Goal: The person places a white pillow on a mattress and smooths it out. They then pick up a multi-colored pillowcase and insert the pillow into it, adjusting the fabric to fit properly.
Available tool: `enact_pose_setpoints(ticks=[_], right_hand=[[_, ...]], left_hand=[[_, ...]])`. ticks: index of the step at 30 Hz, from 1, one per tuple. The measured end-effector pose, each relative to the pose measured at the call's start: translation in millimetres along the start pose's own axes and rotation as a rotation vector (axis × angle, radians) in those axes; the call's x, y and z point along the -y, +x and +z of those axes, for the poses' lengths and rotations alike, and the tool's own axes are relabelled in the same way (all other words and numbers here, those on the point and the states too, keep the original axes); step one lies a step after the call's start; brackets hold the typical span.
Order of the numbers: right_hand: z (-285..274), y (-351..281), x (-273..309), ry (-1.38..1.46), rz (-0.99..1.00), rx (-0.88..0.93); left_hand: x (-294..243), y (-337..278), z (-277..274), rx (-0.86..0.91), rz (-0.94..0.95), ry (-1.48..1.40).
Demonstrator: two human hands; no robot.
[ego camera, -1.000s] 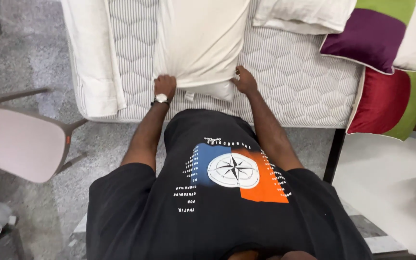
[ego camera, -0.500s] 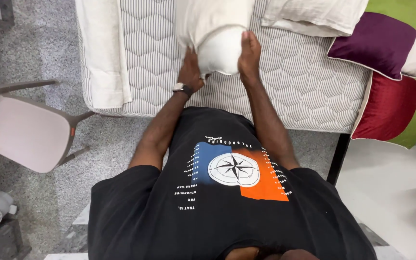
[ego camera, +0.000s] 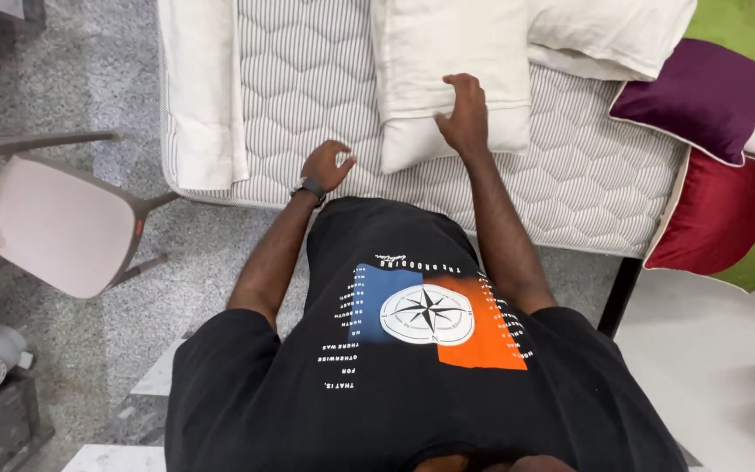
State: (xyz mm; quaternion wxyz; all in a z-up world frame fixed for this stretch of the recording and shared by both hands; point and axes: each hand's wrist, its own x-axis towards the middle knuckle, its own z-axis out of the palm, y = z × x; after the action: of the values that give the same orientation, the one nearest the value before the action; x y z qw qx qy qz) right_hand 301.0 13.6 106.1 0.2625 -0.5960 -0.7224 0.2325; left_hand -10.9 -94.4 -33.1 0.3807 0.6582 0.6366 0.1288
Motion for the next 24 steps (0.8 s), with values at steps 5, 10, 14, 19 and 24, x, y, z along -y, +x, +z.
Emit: enact_pose_setpoints(ticks=[5, 10, 14, 19, 24], right_hand=[[6, -19, -37, -0.253, -0.031, 0.007], [25, -6, -71, -0.313, -0.21, -0.072], [26, 1, -55, -0.194, -0.184, -0.073], [8, -30, 0, 0.016, -0.055, 0.068], [8, -68, 17, 0.013, -0.13, 0.36]], left_hand=[[-61, 27, -4, -0.061, 0.219, 0.053], [-144, 40, -1, 0.101, 0.509, 0.25], [-127, 67, 61, -0.075, 0.49, 0.74], [-105, 69, 39, 0.145, -0.041, 0.5], [-70, 95, 20, -0.177, 0.094, 0.581]])
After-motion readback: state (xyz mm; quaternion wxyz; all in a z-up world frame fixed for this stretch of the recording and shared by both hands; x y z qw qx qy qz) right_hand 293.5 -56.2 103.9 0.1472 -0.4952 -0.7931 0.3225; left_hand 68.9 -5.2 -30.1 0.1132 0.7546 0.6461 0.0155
